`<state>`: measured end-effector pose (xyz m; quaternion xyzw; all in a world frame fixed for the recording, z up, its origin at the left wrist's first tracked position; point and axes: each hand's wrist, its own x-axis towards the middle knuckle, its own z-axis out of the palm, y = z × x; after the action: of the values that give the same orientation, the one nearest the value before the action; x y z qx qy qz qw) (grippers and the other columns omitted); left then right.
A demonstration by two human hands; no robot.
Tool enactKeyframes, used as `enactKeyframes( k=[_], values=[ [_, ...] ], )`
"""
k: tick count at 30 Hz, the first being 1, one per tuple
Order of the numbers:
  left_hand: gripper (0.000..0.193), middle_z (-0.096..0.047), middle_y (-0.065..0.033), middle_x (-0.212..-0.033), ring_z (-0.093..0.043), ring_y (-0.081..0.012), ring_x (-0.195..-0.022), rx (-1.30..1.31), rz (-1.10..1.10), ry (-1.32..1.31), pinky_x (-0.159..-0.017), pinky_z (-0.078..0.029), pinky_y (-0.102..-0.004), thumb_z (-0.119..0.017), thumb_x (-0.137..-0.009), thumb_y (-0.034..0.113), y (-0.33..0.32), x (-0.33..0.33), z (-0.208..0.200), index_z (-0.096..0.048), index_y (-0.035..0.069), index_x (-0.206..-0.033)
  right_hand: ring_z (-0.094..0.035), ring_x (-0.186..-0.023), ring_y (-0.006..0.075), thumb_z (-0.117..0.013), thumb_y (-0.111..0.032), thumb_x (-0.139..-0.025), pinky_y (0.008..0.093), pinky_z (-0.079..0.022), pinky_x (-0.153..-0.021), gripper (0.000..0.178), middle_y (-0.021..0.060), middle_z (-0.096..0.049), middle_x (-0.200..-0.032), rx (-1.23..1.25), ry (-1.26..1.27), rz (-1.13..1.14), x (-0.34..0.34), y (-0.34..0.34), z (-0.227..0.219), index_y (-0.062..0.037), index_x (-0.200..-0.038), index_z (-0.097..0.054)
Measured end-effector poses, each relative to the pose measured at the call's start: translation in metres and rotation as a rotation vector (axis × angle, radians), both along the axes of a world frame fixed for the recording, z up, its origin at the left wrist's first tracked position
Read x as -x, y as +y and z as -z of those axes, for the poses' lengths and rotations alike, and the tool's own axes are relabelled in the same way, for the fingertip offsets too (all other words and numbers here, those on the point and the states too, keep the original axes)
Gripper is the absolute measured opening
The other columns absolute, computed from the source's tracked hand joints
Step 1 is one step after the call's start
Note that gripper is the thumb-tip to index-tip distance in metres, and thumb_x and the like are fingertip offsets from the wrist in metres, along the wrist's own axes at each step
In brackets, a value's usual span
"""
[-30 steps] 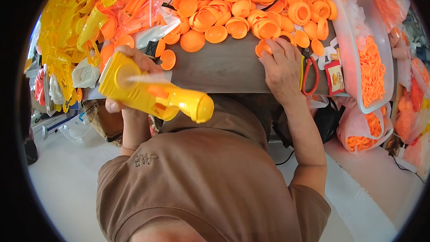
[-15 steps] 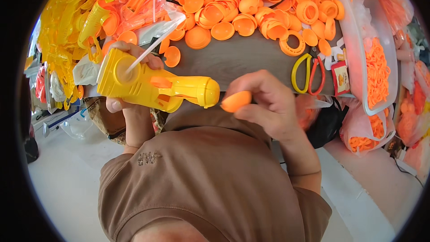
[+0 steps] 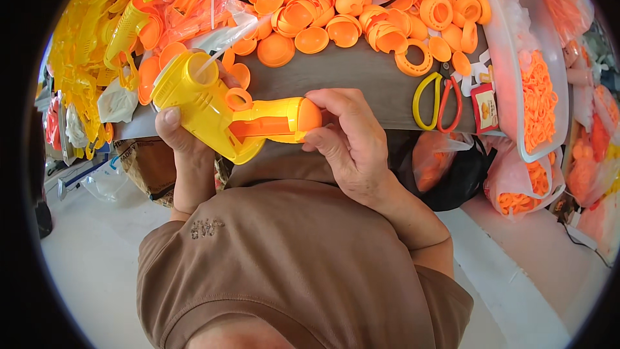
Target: Assembling the components of a yellow plastic toy gun at a workbench.
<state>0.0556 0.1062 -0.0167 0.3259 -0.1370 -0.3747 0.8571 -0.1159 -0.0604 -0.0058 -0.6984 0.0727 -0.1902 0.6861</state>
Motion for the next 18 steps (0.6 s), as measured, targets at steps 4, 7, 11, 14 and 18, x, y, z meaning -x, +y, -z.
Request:
enactKeyframes(
  k=[4, 7, 11, 14, 18],
  values=[
    [0.075, -0.058, -0.0202, -0.105, -0.061, -0.036, -0.094, 0.018, 0.032, 0.034, -0.079, -0.054, -0.0461, -0.066, -0.06, 0.021, 0.0, 0.002, 0.002, -0.04, -0.001, -0.127, -0.058, -0.091, 0.0158, -0.06, -0.015, -0.089, 0.0268, -0.049, -0.078, 0.038, 0.0101, -0.052, -0.107, 0.09, 0.0, -0.053, 0.006, -0.009, -0.001, 0.0054, -0.119, -0.048],
    [0.082, -0.056, -0.0185, -0.103, -0.061, -0.0318, -0.091, -0.122, 0.016, -0.054, -0.072, -0.056, -0.0418, -0.069, -0.059, 0.034, 0.0, 0.005, 0.0, -0.038, -0.001, -0.126, -0.058, -0.092, 0.0158, -0.064, -0.012, -0.085, 0.0269, -0.046, -0.083, 0.039, 0.0108, -0.057, -0.105, 0.031, 0.054, -0.134, 0.011, -0.014, -0.003, 0.005, -0.116, -0.049],
    [0.083, -0.056, -0.0173, -0.101, -0.061, -0.0325, -0.089, -0.038, 0.06, -0.059, -0.074, -0.055, -0.0435, -0.072, -0.055, 0.031, 0.004, 0.009, 0.005, -0.038, 0.001, -0.124, -0.058, -0.091, 0.015, -0.066, -0.012, -0.084, 0.0266, -0.047, -0.082, 0.039, 0.0122, -0.057, -0.106, 0.24, 0.04, -0.157, 0.021, -0.015, -0.005, 0.0049, -0.115, -0.048],
    [0.085, -0.055, -0.0159, -0.098, -0.062, -0.0341, -0.087, -0.058, 0.044, -0.18, -0.075, -0.055, -0.0447, -0.075, -0.05, 0.03, 0.012, 0.02, -0.002, -0.038, 0.001, -0.121, -0.059, -0.09, 0.0152, -0.066, -0.015, -0.084, 0.0268, -0.048, -0.079, 0.044, 0.0143, -0.058, -0.107, -0.053, 0.139, -0.248, 0.032, -0.013, -0.006, 0.0046, -0.118, -0.045],
    [0.085, -0.054, -0.0156, -0.096, -0.061, -0.0332, -0.087, -0.129, 0.057, -0.215, -0.074, -0.055, -0.0438, -0.076, -0.047, 0.031, 0.018, 0.026, -0.001, -0.037, 0.002, -0.118, -0.06, -0.088, 0.0169, -0.066, -0.016, -0.084, 0.0274, -0.049, -0.078, 0.044, 0.0156, -0.06, -0.105, -0.152, 0.212, -0.253, 0.038, -0.01, -0.014, 0.0051, -0.116, -0.046]
  ],
)
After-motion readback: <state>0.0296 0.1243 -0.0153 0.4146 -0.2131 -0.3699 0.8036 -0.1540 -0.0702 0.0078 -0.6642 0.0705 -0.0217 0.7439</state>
